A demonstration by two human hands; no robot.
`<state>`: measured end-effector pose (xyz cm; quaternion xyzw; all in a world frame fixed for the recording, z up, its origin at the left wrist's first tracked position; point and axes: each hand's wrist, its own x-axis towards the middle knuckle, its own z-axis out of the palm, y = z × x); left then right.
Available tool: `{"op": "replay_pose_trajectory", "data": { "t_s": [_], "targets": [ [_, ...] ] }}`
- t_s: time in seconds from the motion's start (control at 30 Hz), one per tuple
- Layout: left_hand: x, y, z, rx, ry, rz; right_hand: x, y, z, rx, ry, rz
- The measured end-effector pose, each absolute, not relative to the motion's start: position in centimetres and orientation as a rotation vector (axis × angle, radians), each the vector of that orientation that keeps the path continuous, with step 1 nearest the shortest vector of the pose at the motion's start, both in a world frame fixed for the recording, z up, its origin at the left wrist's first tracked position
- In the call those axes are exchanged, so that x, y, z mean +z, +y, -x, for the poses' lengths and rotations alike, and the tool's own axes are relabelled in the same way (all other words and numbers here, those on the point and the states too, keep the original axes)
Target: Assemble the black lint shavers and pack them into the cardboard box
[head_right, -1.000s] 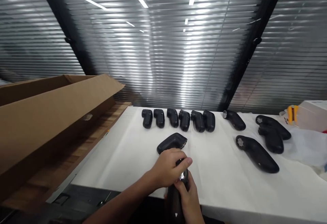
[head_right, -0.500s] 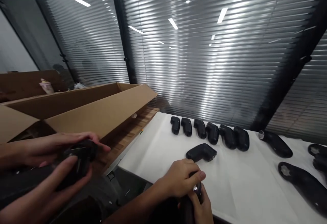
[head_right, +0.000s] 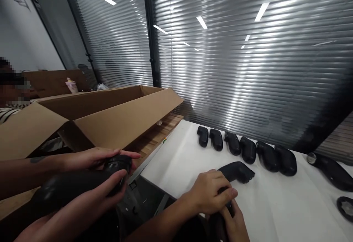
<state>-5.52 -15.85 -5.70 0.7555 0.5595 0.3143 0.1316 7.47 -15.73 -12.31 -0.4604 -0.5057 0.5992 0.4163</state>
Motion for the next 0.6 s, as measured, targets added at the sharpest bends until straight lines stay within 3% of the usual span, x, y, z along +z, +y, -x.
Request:
{"op": "replay_pose_trajectory", "data": {
  "t_s": [0.6],
  "targets": [
    [-7.4,-13.3,8.2,0.94,1.515,-1.976,-13.9,-14.4,-6.9,1.838,-1.189,1.302]
  ]
}}
